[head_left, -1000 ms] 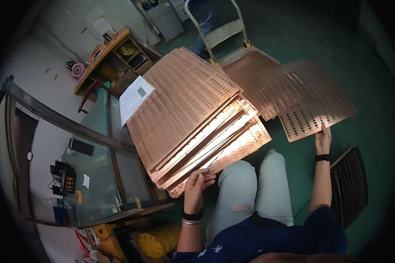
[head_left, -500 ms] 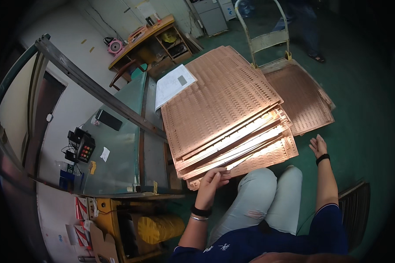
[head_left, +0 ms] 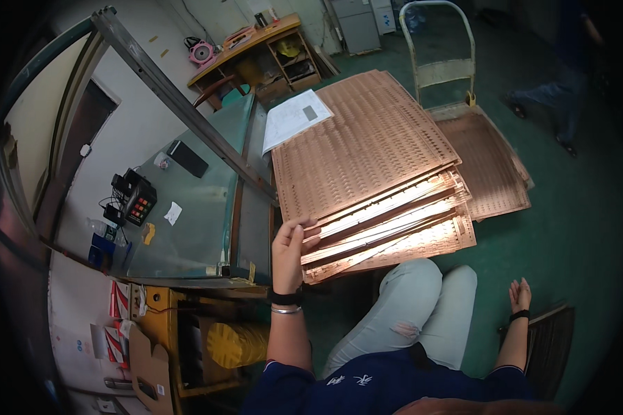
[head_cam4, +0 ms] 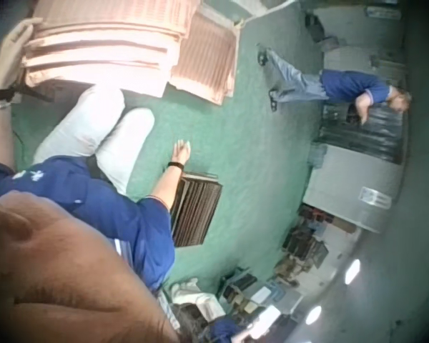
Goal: The recorder is using a stylus to mark or inspect perforated copper sheets on a fabrication floor.
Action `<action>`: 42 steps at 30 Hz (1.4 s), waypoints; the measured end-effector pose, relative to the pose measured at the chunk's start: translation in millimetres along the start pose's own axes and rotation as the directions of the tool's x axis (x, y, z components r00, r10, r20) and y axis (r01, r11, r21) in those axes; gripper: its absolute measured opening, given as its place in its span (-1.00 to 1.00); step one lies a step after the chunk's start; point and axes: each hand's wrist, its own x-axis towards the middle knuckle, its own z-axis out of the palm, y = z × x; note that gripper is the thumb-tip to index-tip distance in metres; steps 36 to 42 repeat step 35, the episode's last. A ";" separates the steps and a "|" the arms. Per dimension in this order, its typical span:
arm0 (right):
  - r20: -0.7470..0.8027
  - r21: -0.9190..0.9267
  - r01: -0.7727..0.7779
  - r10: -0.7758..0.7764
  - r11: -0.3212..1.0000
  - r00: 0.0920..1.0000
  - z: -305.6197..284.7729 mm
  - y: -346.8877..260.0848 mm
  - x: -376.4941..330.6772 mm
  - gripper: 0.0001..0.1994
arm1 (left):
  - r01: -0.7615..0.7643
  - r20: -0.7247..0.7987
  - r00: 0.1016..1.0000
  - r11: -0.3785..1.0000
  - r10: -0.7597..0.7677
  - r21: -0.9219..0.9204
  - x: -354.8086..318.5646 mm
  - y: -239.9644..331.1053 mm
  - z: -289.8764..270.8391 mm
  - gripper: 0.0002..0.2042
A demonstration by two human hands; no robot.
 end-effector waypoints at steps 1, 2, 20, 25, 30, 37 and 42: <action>-0.012 -0.009 -0.003 0.003 1.000 1.000 -5.4 3.2 -5.1 -0.60 | -0.002 0.000 1.000 1.000 0.002 -0.003 3.9 6.6 -4.1 -0.77; -0.019 -0.011 -0.011 0.011 1.000 1.000 -10.6 6.5 -10.3 -0.60 | -0.066 -0.010 0.998 0.998 0.066 0.000 7.6 14.7 -7.4 -0.77; -0.140 -0.170 -0.107 0.083 0.980 0.987 -35.8 56.7 -106.0 -0.67 | -0.089 -0.247 0.965 0.782 -0.085 -0.617 210.3 -31.1 -65.1 -0.61; -0.203 -0.160 -0.123 0.089 0.979 0.975 -48.7 69.6 -123.7 -0.69 | -0.107 -0.260 0.946 0.944 0.193 0.314 251.4 -68.1 -82.5 -0.47; -0.218 -0.226 -0.154 0.104 0.962 0.970 -51.3 82.2 -130.1 -0.73 | -0.094 -0.241 0.909 0.730 0.340 0.677 273.2 -66.8 -88.9 -0.53; -0.218 -0.279 -0.181 0.121 0.943 0.968 -48.5 93.0 -128.3 -0.73 | -0.153 -0.067 0.975 0.853 0.213 0.498 335.3 -88.4 -132.2 -0.56; -0.218 -0.279 -0.181 0.121 0.943 0.968 -48.5 93.0 -128.3 -0.73 | -0.153 -0.067 0.975 0.853 0.213 0.498 335.3 -88.4 -132.2 -0.56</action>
